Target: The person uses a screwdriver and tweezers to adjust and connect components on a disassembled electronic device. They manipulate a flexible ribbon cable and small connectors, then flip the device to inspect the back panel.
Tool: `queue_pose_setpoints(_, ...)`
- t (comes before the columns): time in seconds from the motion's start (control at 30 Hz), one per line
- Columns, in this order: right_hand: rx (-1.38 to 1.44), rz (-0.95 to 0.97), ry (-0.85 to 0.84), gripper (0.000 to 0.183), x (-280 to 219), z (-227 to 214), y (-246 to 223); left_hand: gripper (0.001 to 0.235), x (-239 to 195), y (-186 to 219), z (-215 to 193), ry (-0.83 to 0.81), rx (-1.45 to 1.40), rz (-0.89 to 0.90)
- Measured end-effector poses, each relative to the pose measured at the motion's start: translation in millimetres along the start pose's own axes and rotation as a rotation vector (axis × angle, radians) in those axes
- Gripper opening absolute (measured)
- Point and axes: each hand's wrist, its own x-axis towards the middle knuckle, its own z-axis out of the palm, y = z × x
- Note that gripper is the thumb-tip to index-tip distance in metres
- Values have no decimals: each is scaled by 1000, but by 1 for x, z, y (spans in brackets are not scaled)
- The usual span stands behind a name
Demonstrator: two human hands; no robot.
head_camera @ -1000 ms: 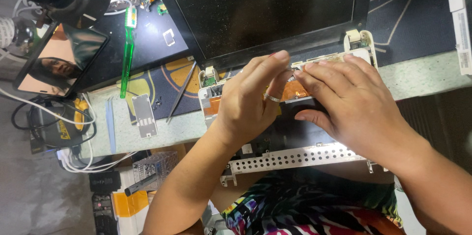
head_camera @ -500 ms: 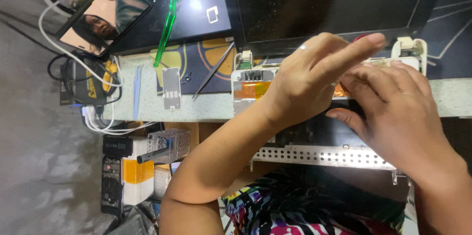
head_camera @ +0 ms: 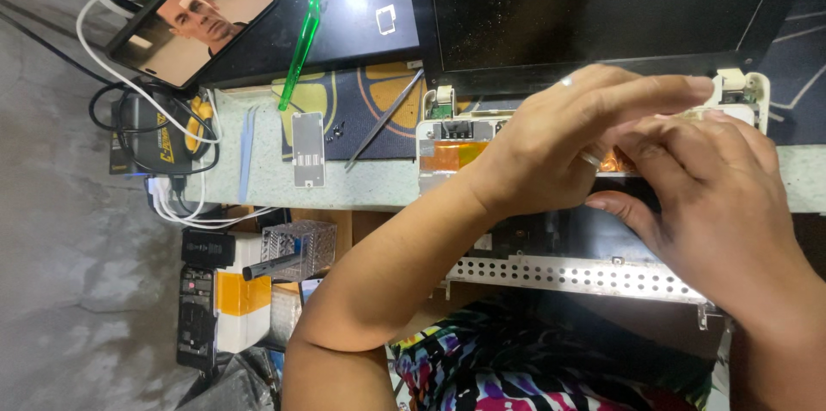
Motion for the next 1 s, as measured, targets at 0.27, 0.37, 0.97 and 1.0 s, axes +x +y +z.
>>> queue_pose_setpoints(0.27, -57, -37, 61, 72, 1, -2, -1, 54, 5, 3, -4, 24, 28, -23)
queue_pose_setpoints(0.37, -131, 27, -54, 67, 3, -1, -1, 57, 7, 7, -5, 36, -69, -10)
queue_pose_setpoints(0.97, -54, -8, 51, 70, 1, -2, -2, 56, 12, 6, -10, 63, -24, 50)
queue_pose_setpoints(1.0, -40, 5, 32, 71, 2, -2, -2, 57, 10, 7, -10, 68, -40, 42)
